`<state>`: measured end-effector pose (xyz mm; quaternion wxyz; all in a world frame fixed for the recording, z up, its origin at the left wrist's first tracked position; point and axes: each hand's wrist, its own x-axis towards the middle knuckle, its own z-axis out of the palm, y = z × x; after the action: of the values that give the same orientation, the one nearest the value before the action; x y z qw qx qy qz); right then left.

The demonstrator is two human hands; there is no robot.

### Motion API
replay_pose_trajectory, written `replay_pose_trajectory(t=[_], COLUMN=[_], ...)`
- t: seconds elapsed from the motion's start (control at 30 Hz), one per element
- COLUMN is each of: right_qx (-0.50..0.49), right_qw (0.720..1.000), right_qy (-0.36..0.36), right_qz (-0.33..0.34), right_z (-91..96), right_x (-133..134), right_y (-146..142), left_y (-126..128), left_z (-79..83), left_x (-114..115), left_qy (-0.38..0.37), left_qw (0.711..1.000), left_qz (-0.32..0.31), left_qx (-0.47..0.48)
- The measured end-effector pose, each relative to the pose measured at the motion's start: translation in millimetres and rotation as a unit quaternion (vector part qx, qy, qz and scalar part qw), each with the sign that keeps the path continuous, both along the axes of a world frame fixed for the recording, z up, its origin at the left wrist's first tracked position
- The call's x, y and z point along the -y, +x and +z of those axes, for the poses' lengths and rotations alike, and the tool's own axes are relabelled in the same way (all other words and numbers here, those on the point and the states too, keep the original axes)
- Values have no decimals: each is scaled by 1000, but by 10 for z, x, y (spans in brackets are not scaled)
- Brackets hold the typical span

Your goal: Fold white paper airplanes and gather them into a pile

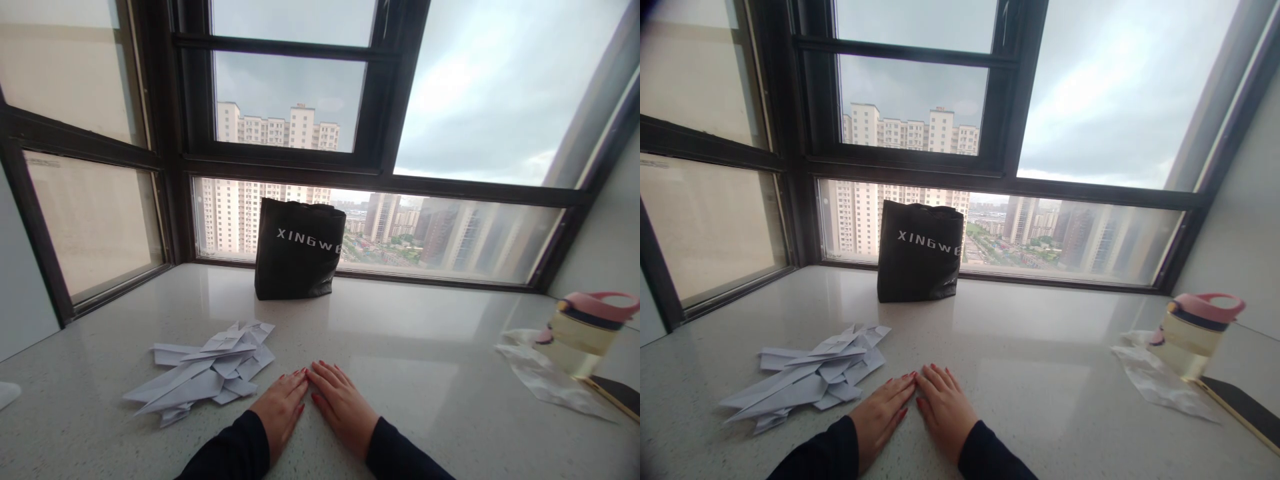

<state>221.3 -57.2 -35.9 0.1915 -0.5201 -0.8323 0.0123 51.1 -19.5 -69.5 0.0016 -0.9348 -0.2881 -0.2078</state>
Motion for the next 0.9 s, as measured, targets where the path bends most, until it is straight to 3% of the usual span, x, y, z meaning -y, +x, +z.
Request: replay_pose_trajectory(t=[0.37, 0.9], right_qx=[-5, 12], right_qw=[1000, 1000], right_qy=[15, 5], right_qz=[4, -2], right_z=[-14, 13], right_x=[1, 6], right_y=[7, -3], left_y=[8, -2], left_z=[73, 55], left_x=[77, 17], left_qy=[4, 7], left_qw=[1000, 1000], left_qz=[27, 9], left_qx=[16, -9])
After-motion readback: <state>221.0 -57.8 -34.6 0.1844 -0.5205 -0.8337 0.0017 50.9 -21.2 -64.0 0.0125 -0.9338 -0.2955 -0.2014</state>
